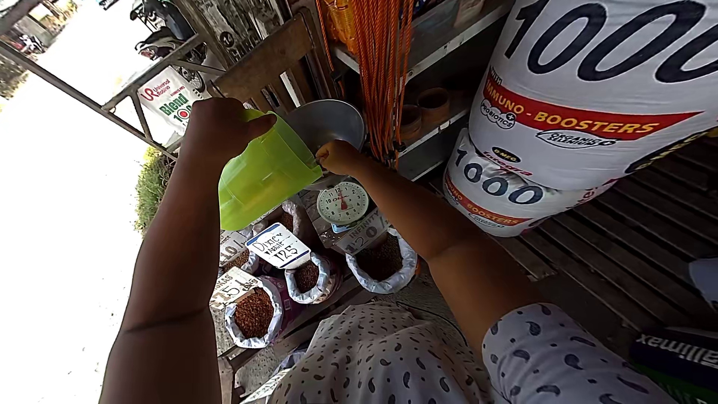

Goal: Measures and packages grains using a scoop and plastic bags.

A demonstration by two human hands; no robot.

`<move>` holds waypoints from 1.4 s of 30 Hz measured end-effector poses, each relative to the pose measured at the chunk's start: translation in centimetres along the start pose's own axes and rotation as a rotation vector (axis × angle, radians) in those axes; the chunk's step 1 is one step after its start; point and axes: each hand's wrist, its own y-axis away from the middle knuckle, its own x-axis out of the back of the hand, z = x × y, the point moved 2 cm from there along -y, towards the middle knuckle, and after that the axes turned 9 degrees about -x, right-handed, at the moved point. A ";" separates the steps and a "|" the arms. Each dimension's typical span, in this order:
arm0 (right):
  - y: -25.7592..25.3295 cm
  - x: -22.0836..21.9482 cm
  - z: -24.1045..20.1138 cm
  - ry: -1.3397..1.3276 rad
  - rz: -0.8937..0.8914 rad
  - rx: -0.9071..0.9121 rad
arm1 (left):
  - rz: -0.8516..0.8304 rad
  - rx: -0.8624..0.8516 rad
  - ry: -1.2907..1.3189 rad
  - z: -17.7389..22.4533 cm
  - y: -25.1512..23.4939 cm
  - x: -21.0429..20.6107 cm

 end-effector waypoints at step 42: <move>0.1 -0.4 -0.4 -0.034 0.006 -0.028 | 0.192 0.056 0.077 -1.8 5.5 -3.5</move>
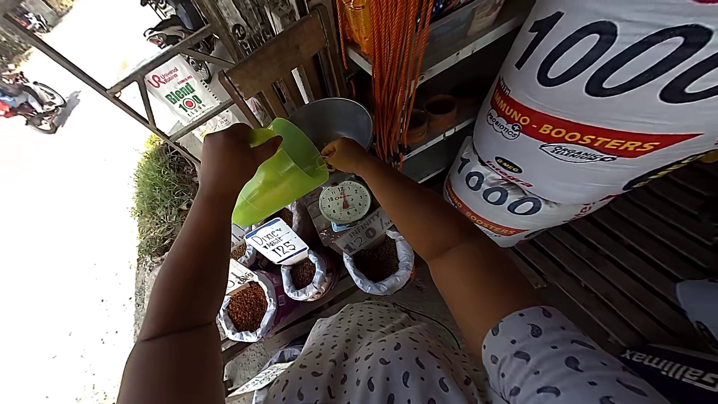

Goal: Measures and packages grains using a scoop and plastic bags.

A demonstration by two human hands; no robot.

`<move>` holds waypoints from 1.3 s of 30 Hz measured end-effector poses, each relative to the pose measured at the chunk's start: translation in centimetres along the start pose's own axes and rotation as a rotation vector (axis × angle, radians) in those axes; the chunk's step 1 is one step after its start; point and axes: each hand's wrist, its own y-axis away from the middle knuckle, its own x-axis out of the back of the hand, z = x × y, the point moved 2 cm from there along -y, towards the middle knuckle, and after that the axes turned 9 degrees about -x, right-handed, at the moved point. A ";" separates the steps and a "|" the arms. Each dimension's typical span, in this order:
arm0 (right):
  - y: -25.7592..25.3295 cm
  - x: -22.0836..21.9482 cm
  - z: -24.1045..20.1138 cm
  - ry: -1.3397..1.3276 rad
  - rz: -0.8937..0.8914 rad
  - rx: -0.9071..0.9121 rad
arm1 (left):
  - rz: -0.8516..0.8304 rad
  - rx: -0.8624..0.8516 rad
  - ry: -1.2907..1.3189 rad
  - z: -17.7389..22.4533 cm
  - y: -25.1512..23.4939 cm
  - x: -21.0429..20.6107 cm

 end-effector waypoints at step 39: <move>-1.5 8.1 -6.5 -0.169 0.467 -0.047 | 0.459 0.986 1.277 -19.2 6.5 -30.6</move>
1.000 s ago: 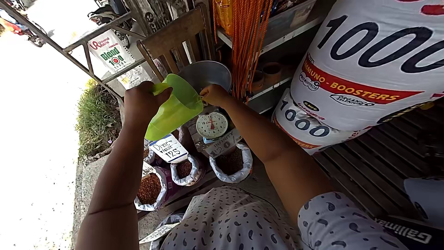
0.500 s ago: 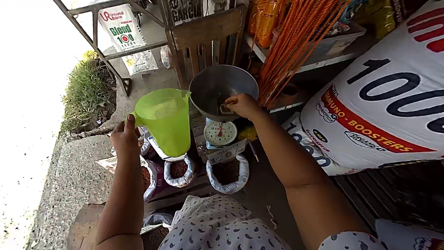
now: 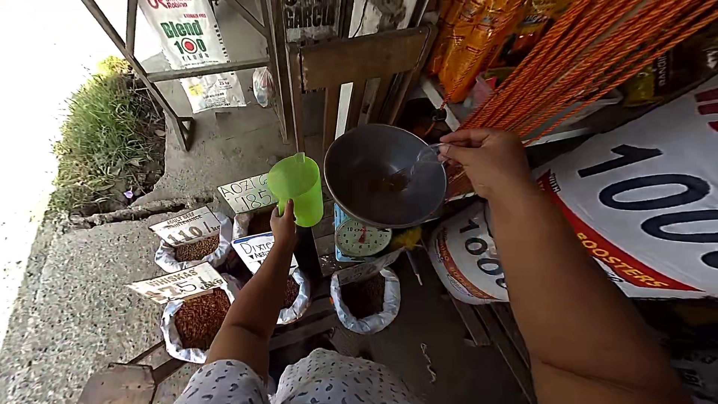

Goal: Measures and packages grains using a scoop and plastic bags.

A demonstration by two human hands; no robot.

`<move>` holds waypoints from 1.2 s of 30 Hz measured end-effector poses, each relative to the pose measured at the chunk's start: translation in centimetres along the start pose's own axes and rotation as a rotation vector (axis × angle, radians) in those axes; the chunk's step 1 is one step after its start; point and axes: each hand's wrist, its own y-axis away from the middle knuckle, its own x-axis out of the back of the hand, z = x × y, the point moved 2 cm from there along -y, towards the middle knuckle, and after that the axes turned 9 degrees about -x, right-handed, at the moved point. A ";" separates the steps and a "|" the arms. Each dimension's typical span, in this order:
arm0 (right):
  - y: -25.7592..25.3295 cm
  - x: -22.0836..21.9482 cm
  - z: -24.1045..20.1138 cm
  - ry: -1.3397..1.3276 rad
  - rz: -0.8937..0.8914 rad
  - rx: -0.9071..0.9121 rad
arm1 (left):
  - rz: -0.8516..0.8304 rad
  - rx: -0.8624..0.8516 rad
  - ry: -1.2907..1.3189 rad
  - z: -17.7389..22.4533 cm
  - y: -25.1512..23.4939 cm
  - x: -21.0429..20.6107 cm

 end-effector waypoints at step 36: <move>37.4 15.0 17.8 -0.503 0.495 -0.514 | -1.579 0.300 -0.083 7.4 39.4 -13.3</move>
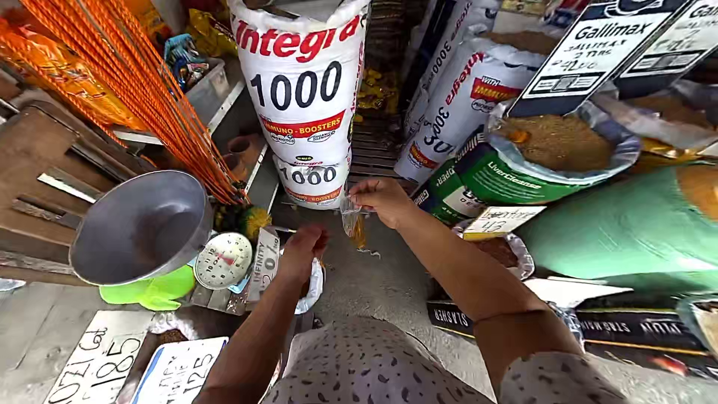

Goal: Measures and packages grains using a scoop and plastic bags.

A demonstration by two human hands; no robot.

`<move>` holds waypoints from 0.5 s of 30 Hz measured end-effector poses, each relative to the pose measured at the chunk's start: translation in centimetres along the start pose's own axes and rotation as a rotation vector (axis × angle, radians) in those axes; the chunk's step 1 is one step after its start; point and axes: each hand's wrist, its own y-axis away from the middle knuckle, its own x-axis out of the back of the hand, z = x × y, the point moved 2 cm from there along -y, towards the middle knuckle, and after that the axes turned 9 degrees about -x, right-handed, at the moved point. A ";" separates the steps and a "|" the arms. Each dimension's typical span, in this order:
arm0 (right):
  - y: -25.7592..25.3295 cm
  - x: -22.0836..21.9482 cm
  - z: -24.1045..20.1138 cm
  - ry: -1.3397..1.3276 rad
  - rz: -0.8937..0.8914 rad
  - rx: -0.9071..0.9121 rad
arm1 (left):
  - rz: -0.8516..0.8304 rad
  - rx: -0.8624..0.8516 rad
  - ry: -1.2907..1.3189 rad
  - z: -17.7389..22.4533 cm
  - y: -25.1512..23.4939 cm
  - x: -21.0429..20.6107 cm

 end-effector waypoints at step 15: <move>5.5 2.9 14.9 -0.287 0.102 -0.294 | -0.019 0.243 -0.344 -6.6 0.2 -10.0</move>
